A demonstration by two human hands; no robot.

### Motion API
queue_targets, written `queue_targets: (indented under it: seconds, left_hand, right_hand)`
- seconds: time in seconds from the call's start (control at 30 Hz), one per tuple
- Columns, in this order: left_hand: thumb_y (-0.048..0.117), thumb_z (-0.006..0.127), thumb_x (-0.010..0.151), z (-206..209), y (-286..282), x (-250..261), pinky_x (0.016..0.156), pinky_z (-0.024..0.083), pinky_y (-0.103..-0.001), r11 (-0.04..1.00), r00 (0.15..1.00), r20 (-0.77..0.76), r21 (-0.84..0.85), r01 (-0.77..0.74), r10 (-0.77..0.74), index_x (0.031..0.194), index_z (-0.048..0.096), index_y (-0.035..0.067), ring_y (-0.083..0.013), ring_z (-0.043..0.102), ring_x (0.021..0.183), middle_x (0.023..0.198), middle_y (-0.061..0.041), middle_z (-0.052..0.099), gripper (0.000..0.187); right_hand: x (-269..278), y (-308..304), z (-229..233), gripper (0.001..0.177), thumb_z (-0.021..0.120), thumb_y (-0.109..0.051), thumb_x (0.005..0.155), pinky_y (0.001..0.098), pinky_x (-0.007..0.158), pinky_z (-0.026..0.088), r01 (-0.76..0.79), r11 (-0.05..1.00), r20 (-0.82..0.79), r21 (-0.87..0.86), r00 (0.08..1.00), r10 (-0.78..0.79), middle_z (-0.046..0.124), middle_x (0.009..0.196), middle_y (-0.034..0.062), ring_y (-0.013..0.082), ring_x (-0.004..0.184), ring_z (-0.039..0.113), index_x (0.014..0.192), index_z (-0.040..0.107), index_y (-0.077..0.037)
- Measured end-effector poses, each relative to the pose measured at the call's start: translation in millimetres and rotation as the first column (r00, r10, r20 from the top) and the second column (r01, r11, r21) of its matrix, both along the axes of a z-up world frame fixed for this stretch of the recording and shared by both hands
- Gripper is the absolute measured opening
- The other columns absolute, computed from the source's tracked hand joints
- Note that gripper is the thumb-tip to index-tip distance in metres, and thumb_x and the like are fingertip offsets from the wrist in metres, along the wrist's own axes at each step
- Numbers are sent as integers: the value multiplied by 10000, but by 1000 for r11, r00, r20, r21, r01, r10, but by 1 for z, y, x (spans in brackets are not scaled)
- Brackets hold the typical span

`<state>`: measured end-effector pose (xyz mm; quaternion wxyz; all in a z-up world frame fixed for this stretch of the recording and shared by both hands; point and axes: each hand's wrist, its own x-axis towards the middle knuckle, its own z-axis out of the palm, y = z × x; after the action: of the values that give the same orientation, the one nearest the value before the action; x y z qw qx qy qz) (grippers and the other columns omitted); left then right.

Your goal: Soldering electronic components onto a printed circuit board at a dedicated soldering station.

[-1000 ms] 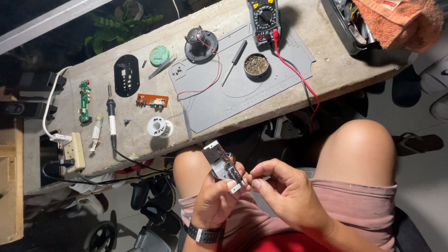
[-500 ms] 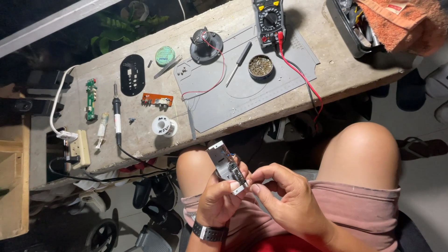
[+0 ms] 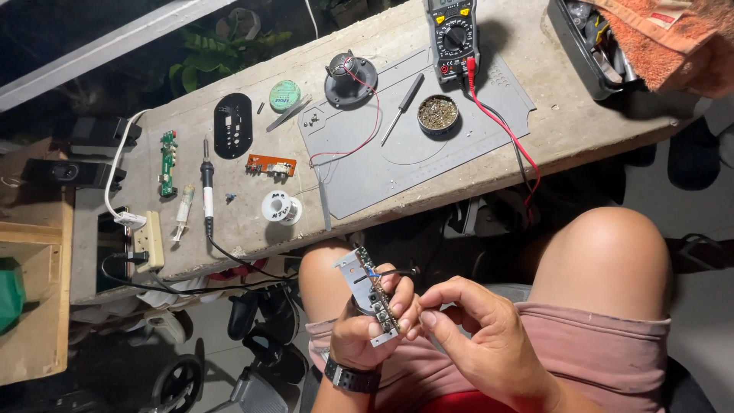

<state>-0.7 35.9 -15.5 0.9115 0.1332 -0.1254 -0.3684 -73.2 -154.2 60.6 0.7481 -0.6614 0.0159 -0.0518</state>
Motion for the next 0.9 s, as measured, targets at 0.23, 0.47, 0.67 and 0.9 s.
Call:
queue_targets:
  seconds: [0.23, 0.47, 0.67, 0.9]
  left_hand:
    - [78, 872, 913, 0, -3, 1, 874, 635, -390, 1000, 1000, 13, 8, 1, -1, 1240, 532, 106, -253, 663, 933, 1044, -99, 584, 473]
    - [91, 866, 918, -3, -5, 1, 869, 595, -385, 1000, 1000, 18, 14, -21, 21, 1258, 546, 113, -246, 652, 932, 1047, -90, 586, 468]
    - [47, 843, 934, -11, 0, 6, 915, 670, -395, 990, 983, -130, -74, 123, -132, 1302, 535, 94, -263, 627, 959, 1109, -108, 554, 483]
    - [70, 841, 940, -8, 5, 19, 874, 649, -425, 918, 906, -150, -76, 388, -396, 1357, 562, 80, -298, 610, 957, 1166, -136, 556, 502]
  right_hand:
    - [2, -5, -1, 93, 782, -27, 1009, 250, 809, 814, 9, 997, 8, -71, 1000, -9, 893, 947, 49, 100, 848, 907, 1087, 819, -62]
    - [2, -6, -4, 94, 766, -18, 1030, 294, 812, 796, 1, 1000, 14, -3, 1000, -1, 900, 985, 97, 157, 858, 905, 1112, 811, -31]
    - [14, -23, 4, 161, 777, -31, 1023, 266, 891, 670, 33, 969, 172, -245, 985, 10, 818, 1083, 90, 167, 983, 833, 1177, 819, -49]
    - [66, -66, 26, 554, 722, -1, 1020, 448, 1370, 486, -175, 887, 356, -427, 869, 343, 582, 1730, 223, 342, 1673, 550, 1565, 645, -59]
